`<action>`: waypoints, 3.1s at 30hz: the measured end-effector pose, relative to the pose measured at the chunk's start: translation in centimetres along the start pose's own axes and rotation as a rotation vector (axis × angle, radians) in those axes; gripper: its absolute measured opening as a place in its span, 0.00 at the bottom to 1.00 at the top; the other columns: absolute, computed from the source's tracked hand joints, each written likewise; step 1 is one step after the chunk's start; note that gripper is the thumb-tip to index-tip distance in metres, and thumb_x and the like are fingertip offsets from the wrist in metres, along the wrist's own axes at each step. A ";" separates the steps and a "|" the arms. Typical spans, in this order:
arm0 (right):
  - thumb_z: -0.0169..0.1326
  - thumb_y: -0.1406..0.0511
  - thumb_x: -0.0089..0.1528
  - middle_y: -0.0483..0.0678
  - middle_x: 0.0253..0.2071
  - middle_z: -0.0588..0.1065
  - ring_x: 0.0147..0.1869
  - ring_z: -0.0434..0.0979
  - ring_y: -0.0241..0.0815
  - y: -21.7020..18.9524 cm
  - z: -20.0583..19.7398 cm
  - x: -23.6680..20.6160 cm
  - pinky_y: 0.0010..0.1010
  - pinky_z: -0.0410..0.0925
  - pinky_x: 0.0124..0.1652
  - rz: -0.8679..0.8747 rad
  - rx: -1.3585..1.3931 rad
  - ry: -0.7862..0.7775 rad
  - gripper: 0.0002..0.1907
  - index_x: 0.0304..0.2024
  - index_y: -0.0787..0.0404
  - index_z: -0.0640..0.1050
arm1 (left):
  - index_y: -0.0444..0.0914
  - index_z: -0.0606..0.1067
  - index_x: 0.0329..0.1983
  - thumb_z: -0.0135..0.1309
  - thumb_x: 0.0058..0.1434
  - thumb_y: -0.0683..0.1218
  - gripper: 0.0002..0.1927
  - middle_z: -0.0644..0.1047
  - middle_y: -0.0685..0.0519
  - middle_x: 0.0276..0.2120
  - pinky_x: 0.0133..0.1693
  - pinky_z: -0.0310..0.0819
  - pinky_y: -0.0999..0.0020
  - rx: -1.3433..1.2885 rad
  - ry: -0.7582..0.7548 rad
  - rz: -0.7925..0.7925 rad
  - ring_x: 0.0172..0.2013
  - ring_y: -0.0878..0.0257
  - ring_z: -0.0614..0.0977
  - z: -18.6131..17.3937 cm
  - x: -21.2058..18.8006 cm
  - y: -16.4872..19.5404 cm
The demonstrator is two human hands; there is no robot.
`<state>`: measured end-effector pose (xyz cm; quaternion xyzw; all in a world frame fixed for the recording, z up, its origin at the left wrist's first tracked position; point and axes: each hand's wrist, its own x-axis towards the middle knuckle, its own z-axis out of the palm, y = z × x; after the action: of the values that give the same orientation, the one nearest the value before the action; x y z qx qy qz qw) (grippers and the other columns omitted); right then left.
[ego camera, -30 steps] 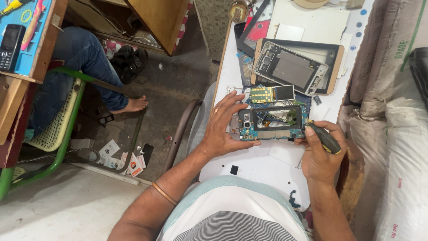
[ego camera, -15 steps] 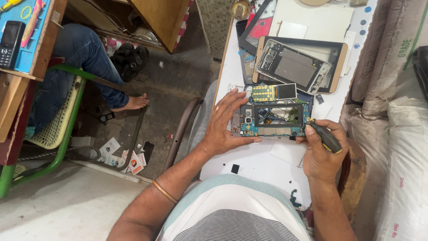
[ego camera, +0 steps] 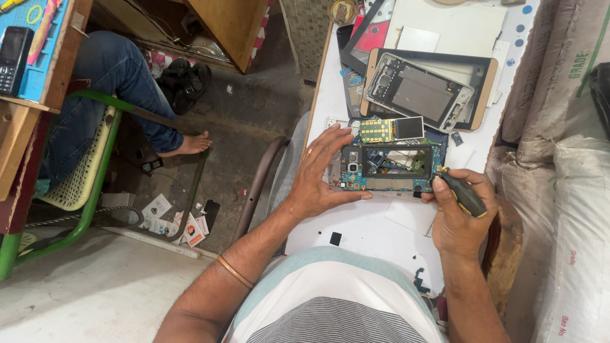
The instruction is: The person holds a disassembled mobile phone frame with its motherboard and uses a screwdriver to unscrew and pry internal components, working over a cluttered repair bench with other phone parts and screens nearby.
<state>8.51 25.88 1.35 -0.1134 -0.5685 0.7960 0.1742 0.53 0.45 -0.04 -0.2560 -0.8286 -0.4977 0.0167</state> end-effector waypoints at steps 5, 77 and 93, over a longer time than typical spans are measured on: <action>0.61 0.73 0.67 0.53 0.42 0.78 0.39 0.80 0.39 -0.2 0.1 0.0 0.31 0.77 0.41 -0.004 0.006 -0.010 0.12 0.51 0.66 0.73 | 0.47 0.64 0.71 0.74 0.44 0.64 0.53 0.66 0.49 0.71 0.76 0.50 0.43 -0.001 0.004 0.007 0.76 0.48 0.57 -0.1 0.1 0.1; 0.63 0.70 0.55 0.42 0.36 0.80 0.48 0.82 0.40 -2.5 4.1 -3.6 0.55 0.43 0.79 -0.591 -0.824 -0.428 0.12 0.41 0.58 0.79 | 0.49 0.65 0.70 0.74 0.47 0.62 0.49 0.67 0.51 0.71 0.77 0.54 0.46 -0.068 0.067 0.053 0.77 0.50 0.60 -0.1 0.0 0.2; 0.62 0.69 0.57 0.40 0.34 0.80 0.49 0.83 0.41 -2.7 3.5 -3.4 0.57 0.42 0.81 -0.618 -0.837 -0.420 0.09 0.39 0.56 0.78 | 0.48 0.66 0.69 0.74 0.47 0.62 0.48 0.67 0.50 0.70 0.76 0.55 0.45 -0.076 0.074 0.049 0.77 0.49 0.61 -0.1 0.1 0.2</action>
<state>10.69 22.28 4.99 0.1601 -0.8651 0.4200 0.2227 0.49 0.47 0.16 -0.2582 -0.8014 -0.5372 0.0498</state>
